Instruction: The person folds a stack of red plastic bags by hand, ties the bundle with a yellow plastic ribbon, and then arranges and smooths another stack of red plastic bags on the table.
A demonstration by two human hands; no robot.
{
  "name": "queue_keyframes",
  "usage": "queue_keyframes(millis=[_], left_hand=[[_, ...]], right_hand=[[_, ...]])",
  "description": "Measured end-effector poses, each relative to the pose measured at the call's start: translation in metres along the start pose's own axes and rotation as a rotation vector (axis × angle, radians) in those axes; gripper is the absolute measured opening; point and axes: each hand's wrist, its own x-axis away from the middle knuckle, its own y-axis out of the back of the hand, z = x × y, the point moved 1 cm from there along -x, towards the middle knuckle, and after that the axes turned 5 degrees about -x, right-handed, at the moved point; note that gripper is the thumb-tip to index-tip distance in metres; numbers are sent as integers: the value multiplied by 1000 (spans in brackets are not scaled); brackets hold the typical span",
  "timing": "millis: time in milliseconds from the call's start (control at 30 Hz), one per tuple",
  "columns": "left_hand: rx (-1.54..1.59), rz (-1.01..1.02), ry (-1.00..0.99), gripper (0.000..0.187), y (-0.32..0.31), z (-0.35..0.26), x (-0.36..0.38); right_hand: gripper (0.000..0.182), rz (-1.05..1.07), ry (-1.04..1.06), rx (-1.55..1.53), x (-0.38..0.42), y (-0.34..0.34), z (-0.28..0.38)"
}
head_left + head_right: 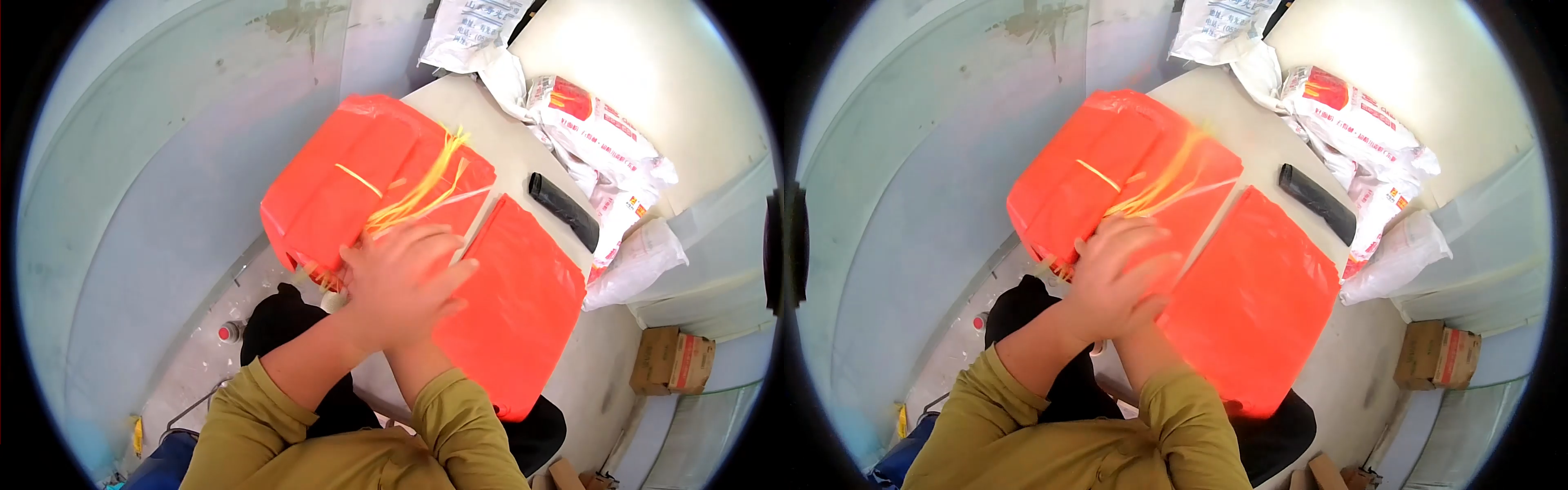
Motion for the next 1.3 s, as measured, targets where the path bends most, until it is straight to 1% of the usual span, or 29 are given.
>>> queue_keyframes(millis=[33,100,200,300,333,400,433,467,533,600,667,700,733,833,933,1033,1133,1300], left_hand=[[50,60,14,43,-6,-1,-1],[51,138,48,45,-14,0,0],[101,204,63,48,-33,-3,10],[142,222,46,49,-42,-5,14],[149,223,40,49,-43,-5,15],[84,285,104,49,-53,-1,19],[54,313,134,50,-58,2,22],[-58,370,192,53,-62,7,24],[-276,486,309,59,-65,19,29],[-412,653,491,71,-66,35,34],[-443,704,611,76,-61,58,32],[-496,686,676,76,-57,68,31],[-550,667,745,77,-50,79,32],[-722,737,950,76,-34,111,45],[-736,849,958,75,-33,125,56],[-722,859,887,75,-40,130,60],[-730,872,863,75,-48,130,54],[-738,884,872,75,-55,138,50]], right_hand=[[61,9,-45,-3,-8,10,-7],[63,1,-119,185,-31,41,-16],[67,47,-107,166,-23,30,-13],[70,71,-278,287,-17,23,-7],[70,12,-276,442,-11,24,-3],[70,-116,-255,749,9,28,5],[70,-233,-7,1204,16,29,11],[70,-351,268,1647,23,29,16],[71,-286,453,2083,29,35,38],[71,72,223,2058,25,59,76],[72,26,302,2335,37,88,77],[72,7,343,2473,39,101,78],[73,7,322,2472,38,99,80],[76,-12,272,2455,40,99,78],[76,-30,271,2449,43,101,76],[76,-66,259,2437,48,105,76],[75,-103,273,2426,49,109,80],[75,-140,257,2462,45,106,81]])
